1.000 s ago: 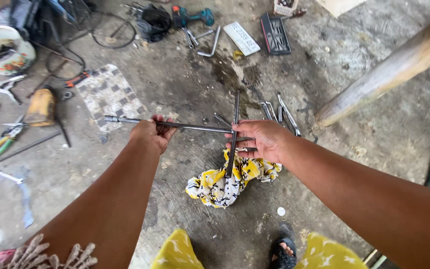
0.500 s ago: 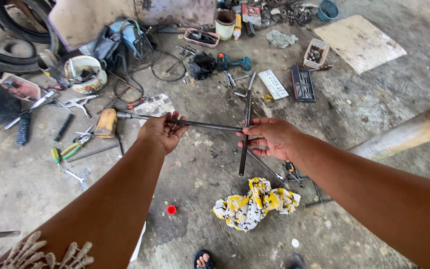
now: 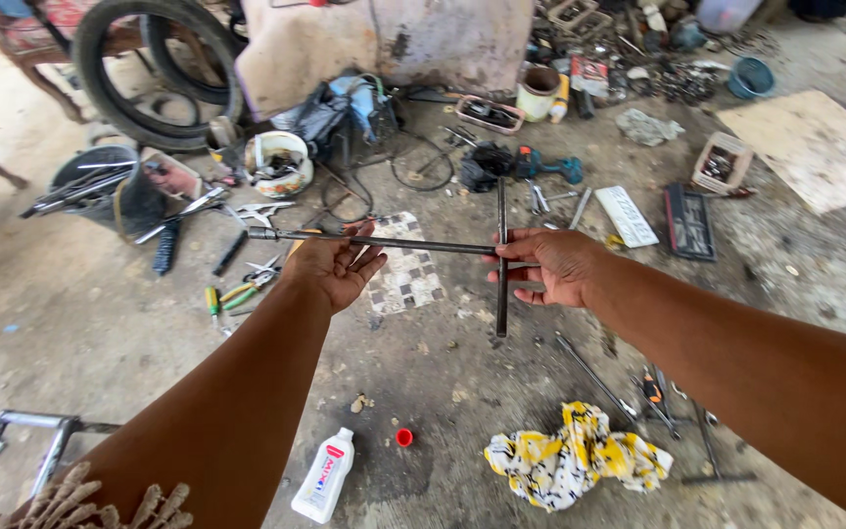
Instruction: The person sits on the floor and wipes several metal tools with a patterned cloth. They pick up each tool, wipe it thoroughly, and place it into a black bucket. The person repeats this process for multiple tools throughout the clip.
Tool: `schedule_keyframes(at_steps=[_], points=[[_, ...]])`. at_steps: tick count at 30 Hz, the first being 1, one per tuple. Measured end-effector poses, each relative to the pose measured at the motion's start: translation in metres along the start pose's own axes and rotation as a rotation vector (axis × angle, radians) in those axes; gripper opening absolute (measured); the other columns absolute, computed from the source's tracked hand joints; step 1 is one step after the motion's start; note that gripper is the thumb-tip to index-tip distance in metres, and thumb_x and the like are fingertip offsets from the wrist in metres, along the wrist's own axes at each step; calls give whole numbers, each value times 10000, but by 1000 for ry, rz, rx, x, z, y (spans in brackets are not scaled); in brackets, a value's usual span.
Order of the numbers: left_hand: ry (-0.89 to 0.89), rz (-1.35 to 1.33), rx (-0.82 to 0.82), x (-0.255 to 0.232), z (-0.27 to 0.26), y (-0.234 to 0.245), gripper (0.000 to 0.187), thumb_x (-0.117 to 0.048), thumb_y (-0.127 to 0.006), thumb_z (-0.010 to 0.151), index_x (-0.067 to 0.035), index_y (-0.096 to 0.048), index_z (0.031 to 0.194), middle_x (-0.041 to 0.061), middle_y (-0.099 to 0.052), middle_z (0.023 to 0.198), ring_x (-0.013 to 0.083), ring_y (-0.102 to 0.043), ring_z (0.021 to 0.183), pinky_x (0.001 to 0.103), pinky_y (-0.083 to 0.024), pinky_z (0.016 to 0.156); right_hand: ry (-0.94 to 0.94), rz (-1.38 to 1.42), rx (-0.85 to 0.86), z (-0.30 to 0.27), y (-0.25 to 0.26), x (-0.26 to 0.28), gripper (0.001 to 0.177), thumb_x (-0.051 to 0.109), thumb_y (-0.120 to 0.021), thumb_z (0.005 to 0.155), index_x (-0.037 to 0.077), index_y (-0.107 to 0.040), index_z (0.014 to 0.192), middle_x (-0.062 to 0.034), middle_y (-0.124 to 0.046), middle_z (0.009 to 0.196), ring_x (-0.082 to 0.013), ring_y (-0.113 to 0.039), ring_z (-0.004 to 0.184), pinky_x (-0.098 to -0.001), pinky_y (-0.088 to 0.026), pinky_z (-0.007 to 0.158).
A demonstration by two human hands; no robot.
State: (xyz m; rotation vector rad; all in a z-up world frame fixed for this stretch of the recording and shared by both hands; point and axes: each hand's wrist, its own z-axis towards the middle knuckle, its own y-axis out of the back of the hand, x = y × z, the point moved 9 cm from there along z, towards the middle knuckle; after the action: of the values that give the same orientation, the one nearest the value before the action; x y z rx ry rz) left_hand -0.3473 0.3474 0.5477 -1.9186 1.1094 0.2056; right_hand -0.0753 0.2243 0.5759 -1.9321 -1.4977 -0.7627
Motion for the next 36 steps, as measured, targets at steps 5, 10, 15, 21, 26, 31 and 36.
schedule_keyframes(at_steps=[5,10,15,21,26,31,36], points=[[-79,-94,-129,-44,-15,25,262,-94,-330,1081,41,-481,1247,208,-691,1186,330,-673,1184,503,-484,1069,13,-65,37,25,-43,35,90,214,-687,929,220,-684,1019,18,-778,1056,-154,-708,992,-427,-436,843],[-113,-151,-147,-91,-2,45,302,-128,-309,1081,25,-509,1249,180,-684,1193,323,-654,1180,488,-539,1074,26,-120,108,64,-92,77,108,225,-697,910,227,-674,1015,41,-778,1066,-134,-686,967,-414,-440,819],[-178,-204,-170,-146,39,67,269,-124,-320,1077,17,-491,1229,166,-702,1155,339,-661,1142,498,-547,1053,19,-169,186,130,-138,122,155,224,-686,881,261,-693,1031,39,-775,1050,-120,-687,942,-399,-431,799],[-260,-293,-224,-235,97,95,255,-117,-378,1072,41,-554,1170,153,-705,1100,309,-673,1077,509,-510,1052,-20,-211,298,222,-213,190,152,210,-695,871,242,-682,1020,23,-774,1038,-138,-686,937,-404,-439,797],[-317,-437,-296,-297,136,114,284,-136,-374,1071,59,-547,1183,138,-617,1022,286,-641,1056,563,-492,1081,-78,-285,402,281,-278,248,188,198,-696,841,251,-693,1021,27,-777,1031,-153,-707,941,-396,-428,800],[-371,-544,-406,-347,143,116,180,-100,-369,1058,0,-445,1188,199,-676,1197,336,-653,1164,553,-491,1118,-75,-375,440,323,-333,306,202,223,-704,842,243,-697,1043,31,-766,1034,-140,-690,949,-392,-419,799],[-415,-558,-409,-403,134,115,197,-90,-401,1049,12,-452,1209,180,-649,1267,359,-613,1237,542,-473,1131,-88,-372,494,346,-391,337,201,215,-714,854,178,-701,1051,3,-787,1023,-149,-685,927,-405,-475,831]])
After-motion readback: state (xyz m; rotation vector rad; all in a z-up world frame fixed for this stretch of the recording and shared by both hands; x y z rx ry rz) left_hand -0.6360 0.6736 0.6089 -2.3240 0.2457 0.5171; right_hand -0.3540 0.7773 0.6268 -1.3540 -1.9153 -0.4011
